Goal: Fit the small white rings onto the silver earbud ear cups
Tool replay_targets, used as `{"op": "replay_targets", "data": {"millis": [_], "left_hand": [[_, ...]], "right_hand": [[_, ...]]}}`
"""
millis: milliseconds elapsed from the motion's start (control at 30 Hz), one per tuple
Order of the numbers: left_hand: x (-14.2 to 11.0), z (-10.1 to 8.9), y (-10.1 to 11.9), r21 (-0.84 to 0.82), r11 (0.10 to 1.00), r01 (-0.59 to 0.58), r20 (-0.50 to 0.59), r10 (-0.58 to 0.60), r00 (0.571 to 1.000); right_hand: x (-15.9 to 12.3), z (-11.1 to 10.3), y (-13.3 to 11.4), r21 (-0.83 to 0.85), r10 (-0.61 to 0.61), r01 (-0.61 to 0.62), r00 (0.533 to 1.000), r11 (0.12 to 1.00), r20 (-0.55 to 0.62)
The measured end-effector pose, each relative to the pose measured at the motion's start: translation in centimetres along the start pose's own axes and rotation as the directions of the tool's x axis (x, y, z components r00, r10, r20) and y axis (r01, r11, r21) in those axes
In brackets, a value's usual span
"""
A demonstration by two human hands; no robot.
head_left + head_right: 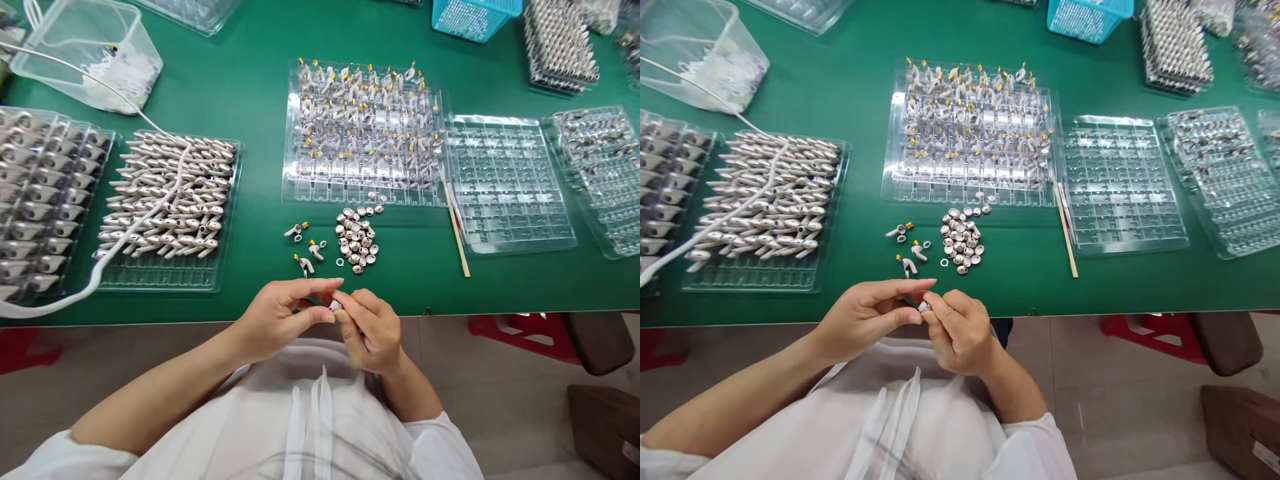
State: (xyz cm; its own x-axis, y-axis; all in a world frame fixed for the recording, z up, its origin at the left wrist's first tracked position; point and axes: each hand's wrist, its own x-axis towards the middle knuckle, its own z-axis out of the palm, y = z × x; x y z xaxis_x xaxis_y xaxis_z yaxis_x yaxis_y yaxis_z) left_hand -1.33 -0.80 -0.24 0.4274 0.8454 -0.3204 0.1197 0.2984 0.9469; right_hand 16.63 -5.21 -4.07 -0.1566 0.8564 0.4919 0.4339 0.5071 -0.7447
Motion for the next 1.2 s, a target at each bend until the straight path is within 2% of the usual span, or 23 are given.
{"op": "replay_targets", "data": {"millis": [133, 300, 400, 567, 667, 900, 1200], "left_hand": [[0.0, -0.3, -0.3, -0.047, 0.999, 0.026, 0.061, -0.023, 0.998], [0.0, -0.1, -0.6, -0.084, 0.996, 0.022, 0.075, -0.016, 0.997], [-0.2, 0.1, -0.5, -0.036, 0.999, -0.022, 0.072, 0.024, 0.997], [-0.5, 0.5, -0.5, 0.077, 0.984, -0.158, 0.028, 0.156, 0.987], [-0.6, 0.6, -0.8, 0.102, 0.978, -0.184, 0.018, 0.183, 0.983], [-0.8, 0.5, -1.3, 0.087, 0.988, -0.124, -0.011, 0.125, 0.992], [-0.1, 0.2, -1.7, -0.106, 0.994, 0.012, -0.058, -0.018, 0.998]], "right_hand": [[-0.1, 0.0, 0.0, 0.035, -0.011, 0.010, 0.999, 0.999, 0.030], [-0.2, 0.1, -0.3, 0.045, -0.009, 0.007, 1.000, 0.999, 0.028], [-0.4, 0.2, -0.6, 0.043, -0.010, 0.009, 1.000, 0.999, 0.022], [-0.6, 0.2, -0.8, 0.011, -0.015, 0.015, 1.000, 1.000, 0.021], [-0.5, 0.3, -0.8, -0.002, -0.039, 0.039, 0.999, 0.999, 0.010], [-0.5, 0.8, -0.6, 0.009, -0.041, 0.041, 0.999, 0.999, 0.009], [0.2, 1.6, -0.1, 0.042, 0.008, -0.008, 1.000, 0.999, 0.000]]}}
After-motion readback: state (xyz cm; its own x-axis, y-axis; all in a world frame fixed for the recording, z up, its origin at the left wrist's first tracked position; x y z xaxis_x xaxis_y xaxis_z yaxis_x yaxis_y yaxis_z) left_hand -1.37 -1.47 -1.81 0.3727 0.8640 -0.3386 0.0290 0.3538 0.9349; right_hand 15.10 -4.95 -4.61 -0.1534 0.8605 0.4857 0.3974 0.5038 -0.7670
